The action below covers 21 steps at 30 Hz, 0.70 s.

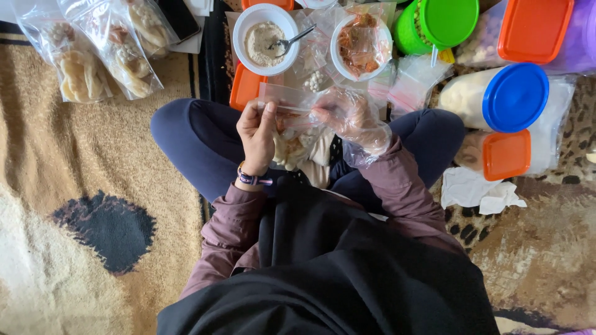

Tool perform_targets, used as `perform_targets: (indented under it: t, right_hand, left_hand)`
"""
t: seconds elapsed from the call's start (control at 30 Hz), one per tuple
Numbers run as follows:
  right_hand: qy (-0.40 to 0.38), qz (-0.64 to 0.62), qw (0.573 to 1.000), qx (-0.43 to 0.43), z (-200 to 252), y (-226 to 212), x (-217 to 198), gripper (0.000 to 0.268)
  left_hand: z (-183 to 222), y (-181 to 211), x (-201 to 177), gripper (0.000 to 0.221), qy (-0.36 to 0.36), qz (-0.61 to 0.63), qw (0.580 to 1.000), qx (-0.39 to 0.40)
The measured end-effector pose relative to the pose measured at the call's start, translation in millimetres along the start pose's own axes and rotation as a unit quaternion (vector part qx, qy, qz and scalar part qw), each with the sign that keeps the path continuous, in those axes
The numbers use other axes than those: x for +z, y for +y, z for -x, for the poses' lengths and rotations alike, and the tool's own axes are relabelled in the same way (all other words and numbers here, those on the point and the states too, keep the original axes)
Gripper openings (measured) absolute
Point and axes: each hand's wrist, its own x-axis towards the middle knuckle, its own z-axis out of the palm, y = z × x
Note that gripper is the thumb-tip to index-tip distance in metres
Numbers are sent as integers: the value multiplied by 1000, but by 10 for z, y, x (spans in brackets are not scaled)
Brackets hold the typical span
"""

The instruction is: Packaging small food items and sauces into individual plastic bags for distribution

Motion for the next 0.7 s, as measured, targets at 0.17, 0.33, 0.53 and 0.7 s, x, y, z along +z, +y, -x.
perform_targets:
  t: [0.17,0.33,0.53,0.7]
  right_hand:
    - [-50,-36,996,63,-68,-113,-130,27]
    - [-158,-8,982,102,-389,-452,-318,50]
    - [-244,225,943,5,-508,-114,-218,16]
    - [-250,272,928,-49,-446,134,-222,12]
  left_hand:
    - [-42,-145,-122,10,6,-10,1000,8]
    - [-57,-129,-57,8,-6,-51,998,26]
    - [-55,-151,172,8,-38,-81,994,69]
    - [-125,-47,218,8,-54,-113,986,110]
